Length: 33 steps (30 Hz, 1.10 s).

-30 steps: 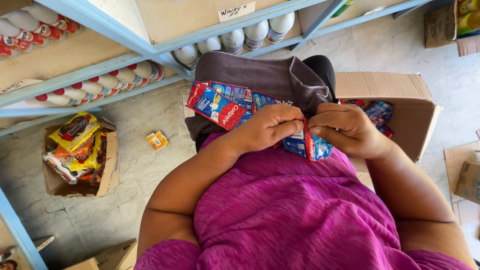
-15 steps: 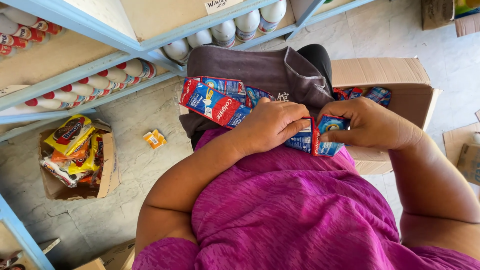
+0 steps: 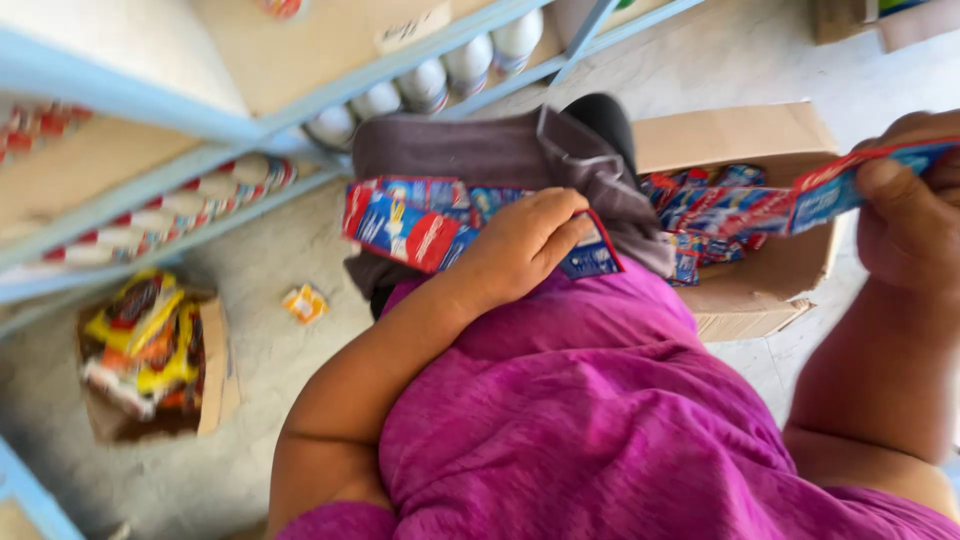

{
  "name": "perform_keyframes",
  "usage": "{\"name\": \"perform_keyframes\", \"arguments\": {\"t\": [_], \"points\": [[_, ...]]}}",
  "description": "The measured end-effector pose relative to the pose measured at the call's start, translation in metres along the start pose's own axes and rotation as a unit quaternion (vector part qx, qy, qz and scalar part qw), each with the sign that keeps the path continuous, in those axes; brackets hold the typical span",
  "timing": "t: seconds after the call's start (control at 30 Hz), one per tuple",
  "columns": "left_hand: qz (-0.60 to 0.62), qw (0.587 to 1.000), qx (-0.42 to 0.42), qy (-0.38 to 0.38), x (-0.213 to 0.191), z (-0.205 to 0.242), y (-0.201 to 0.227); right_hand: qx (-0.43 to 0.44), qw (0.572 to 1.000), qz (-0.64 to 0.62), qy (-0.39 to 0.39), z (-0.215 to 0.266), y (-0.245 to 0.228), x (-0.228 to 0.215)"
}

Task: The person sits on the floor and takes Colgate toothpaste sachets from a cardboard box. They unfold the sachets, fold them back, and place them onto a shelf among other products. The person repeats this process with multiple sachets throughout the video.

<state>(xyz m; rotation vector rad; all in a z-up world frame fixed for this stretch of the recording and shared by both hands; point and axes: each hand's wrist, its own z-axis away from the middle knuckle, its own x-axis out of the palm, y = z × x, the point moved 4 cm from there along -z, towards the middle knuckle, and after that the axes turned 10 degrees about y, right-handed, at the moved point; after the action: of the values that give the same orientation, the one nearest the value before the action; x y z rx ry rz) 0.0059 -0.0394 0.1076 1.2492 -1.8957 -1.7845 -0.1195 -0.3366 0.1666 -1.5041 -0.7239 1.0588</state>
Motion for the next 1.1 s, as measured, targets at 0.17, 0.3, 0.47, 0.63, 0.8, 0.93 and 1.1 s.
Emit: {"name": "perform_keyframes", "arguments": {"t": [0.17,0.3,0.47,0.63,0.8,0.93,1.1], "points": [[0.088,0.978,0.174,-0.080,0.022,-0.019,0.012,-0.234,0.896,-0.127,0.354,0.016,0.022,-0.022],[0.074,0.981,0.151,-0.099,0.023,-0.025,0.009,-0.284,0.857,-0.025,0.429,0.032,-0.001,0.004],[0.137,0.982,0.067,-0.110,0.029,-0.013,-0.025,-0.403,0.913,-0.020,-0.058,0.016,-0.061,0.126],[-0.023,0.986,0.110,-0.124,0.005,0.026,-0.064,-0.439,0.893,-0.008,-0.100,0.002,-0.061,0.174],[0.147,0.975,-0.109,0.125,-0.072,0.064,-0.110,-0.351,0.919,0.093,-0.154,-0.035,-0.012,0.171],[0.281,0.909,-0.067,0.300,-0.117,0.081,-0.123,-0.239,0.929,0.146,-0.241,-0.042,0.091,0.174],[0.303,0.888,-0.122,0.324,-0.147,0.109,-0.162,-0.202,0.939,0.229,-0.156,-0.049,0.130,0.146]]}}
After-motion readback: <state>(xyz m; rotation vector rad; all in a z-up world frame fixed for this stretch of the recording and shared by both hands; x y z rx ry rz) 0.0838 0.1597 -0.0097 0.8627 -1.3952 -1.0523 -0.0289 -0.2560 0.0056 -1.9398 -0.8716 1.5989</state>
